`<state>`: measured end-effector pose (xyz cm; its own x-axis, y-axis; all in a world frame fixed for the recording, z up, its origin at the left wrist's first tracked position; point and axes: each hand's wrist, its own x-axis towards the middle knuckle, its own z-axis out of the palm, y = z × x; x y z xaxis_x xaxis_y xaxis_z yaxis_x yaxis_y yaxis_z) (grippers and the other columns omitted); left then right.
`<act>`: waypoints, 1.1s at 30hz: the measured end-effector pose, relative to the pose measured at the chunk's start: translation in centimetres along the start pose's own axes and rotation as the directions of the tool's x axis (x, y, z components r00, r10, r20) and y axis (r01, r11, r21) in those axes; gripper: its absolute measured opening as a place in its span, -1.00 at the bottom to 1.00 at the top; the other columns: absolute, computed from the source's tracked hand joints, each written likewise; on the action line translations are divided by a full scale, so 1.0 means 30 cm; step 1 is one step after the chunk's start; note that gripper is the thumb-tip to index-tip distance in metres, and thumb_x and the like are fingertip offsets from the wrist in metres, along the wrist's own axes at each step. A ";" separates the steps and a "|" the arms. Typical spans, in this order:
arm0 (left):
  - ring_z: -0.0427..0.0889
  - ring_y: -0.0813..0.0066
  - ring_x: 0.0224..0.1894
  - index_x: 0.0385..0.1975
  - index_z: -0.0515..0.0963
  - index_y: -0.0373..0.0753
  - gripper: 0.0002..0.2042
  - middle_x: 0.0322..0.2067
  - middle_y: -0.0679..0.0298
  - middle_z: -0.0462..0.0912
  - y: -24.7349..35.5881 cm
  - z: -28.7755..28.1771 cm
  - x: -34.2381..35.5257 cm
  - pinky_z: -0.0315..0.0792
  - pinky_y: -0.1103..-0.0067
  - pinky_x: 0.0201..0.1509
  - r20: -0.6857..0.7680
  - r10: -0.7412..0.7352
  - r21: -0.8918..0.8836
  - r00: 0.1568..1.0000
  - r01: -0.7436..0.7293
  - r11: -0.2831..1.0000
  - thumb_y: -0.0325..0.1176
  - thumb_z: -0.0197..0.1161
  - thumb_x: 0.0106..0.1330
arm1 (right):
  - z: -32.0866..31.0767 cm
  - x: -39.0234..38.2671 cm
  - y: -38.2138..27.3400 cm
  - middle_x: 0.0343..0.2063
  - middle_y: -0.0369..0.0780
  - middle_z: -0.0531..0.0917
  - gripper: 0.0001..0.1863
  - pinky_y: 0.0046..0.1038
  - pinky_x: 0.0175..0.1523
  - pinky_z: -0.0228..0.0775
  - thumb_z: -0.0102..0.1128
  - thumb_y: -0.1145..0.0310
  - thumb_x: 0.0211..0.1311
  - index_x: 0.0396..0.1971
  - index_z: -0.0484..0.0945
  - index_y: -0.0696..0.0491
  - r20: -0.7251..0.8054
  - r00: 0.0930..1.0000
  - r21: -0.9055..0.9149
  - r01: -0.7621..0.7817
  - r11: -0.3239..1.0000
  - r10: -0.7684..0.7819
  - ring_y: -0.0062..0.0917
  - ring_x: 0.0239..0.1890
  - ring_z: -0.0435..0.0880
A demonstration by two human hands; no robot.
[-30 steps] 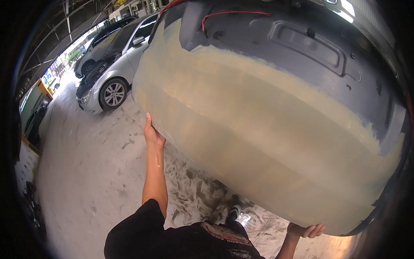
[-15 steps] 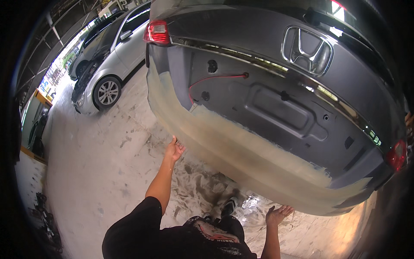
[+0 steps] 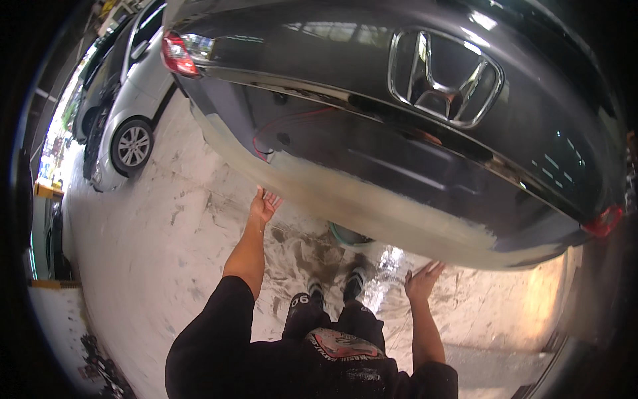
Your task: The person wets a sanding block and sandpaper in a bucket of water and then sands the lower portion of a car's rear hatch door.
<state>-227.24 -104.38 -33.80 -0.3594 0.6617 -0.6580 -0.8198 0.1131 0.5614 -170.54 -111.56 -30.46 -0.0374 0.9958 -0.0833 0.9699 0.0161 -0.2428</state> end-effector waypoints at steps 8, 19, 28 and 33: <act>0.34 0.31 0.31 0.33 0.21 -0.03 -0.43 0.24 0.27 0.38 -0.055 0.054 0.076 0.24 0.14 0.39 0.097 -0.033 0.015 0.995 0.032 0.999 0.11 0.01 0.43 | 0.047 0.072 -0.061 0.35 0.40 -0.28 0.01 -0.03 0.50 -0.25 0.33 0.23 0.12 0.33 -0.11 0.50 -0.042 0.997 -0.037 -0.070 0.997 0.069 0.24 0.45 -0.25; 0.24 0.27 0.38 0.34 0.21 -0.08 -0.46 0.32 0.25 0.28 -0.112 0.065 0.221 0.15 0.14 0.46 0.186 -0.062 0.022 0.981 0.059 0.998 0.07 -0.10 0.49 | 0.150 0.167 -0.079 0.42 0.24 -0.32 0.04 -0.05 0.48 -0.15 0.34 0.23 0.11 0.40 -0.14 0.34 -0.128 0.975 -0.008 -0.184 0.983 0.181 0.12 0.48 -0.22; 0.00 0.22 0.49 0.47 -0.04 -0.07 -0.36 0.44 0.19 0.04 -0.144 0.095 0.292 0.05 0.20 0.53 0.294 -0.053 0.037 0.954 0.045 0.998 0.07 -0.14 0.50 | 0.219 0.244 -0.056 0.44 0.18 -0.31 0.04 -0.03 0.46 -0.09 0.33 0.27 0.11 0.44 -0.18 0.23 -0.158 0.967 -0.028 -0.209 0.978 0.202 0.11 0.48 -0.20; 0.03 0.22 0.48 0.47 -0.04 -0.09 -0.35 0.44 0.21 0.05 -0.164 0.100 0.329 0.08 0.22 0.51 0.302 -0.032 0.023 0.953 0.027 0.999 0.08 -0.12 0.50 | 0.243 0.274 -0.054 0.45 0.16 -0.29 0.04 -0.01 0.45 -0.07 0.32 0.25 0.11 0.44 -0.17 0.22 -0.177 0.963 -0.008 -0.206 0.978 0.202 0.08 0.48 -0.17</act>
<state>-225.42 -96.17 -41.55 -0.1815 0.8504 -0.4939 -0.8185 0.1478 0.5552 -174.16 -104.06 -37.82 0.2022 0.9785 0.0415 0.9586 -0.1891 -0.2130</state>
